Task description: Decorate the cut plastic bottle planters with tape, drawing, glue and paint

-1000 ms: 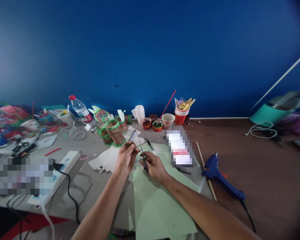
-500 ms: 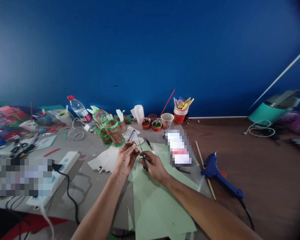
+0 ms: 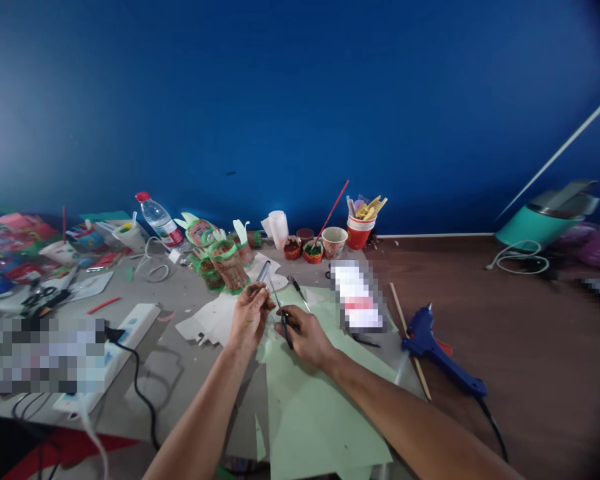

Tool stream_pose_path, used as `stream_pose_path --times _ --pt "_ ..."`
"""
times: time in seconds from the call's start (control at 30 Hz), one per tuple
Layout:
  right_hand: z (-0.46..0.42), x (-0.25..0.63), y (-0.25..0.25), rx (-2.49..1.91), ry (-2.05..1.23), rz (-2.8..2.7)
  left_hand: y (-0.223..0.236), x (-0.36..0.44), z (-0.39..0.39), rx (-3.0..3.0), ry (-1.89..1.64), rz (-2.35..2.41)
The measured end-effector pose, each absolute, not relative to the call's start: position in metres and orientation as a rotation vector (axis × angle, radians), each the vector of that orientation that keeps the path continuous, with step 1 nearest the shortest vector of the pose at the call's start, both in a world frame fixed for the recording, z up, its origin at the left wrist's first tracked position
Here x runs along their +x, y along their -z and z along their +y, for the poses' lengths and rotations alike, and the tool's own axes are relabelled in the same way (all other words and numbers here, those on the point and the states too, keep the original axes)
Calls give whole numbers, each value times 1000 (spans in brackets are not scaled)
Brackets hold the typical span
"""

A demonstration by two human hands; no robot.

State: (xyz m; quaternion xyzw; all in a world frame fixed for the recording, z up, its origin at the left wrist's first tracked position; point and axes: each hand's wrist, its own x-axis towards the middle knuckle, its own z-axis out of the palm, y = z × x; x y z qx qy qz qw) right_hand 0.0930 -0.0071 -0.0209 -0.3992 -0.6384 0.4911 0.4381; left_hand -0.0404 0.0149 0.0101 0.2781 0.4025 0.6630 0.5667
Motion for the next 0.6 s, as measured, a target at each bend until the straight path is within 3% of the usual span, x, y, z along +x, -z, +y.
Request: stream_pose_path --times 0.6 --pt "-8 94 22 -1056 -1128 -1666 -13 -40 16 600 -1613 899"
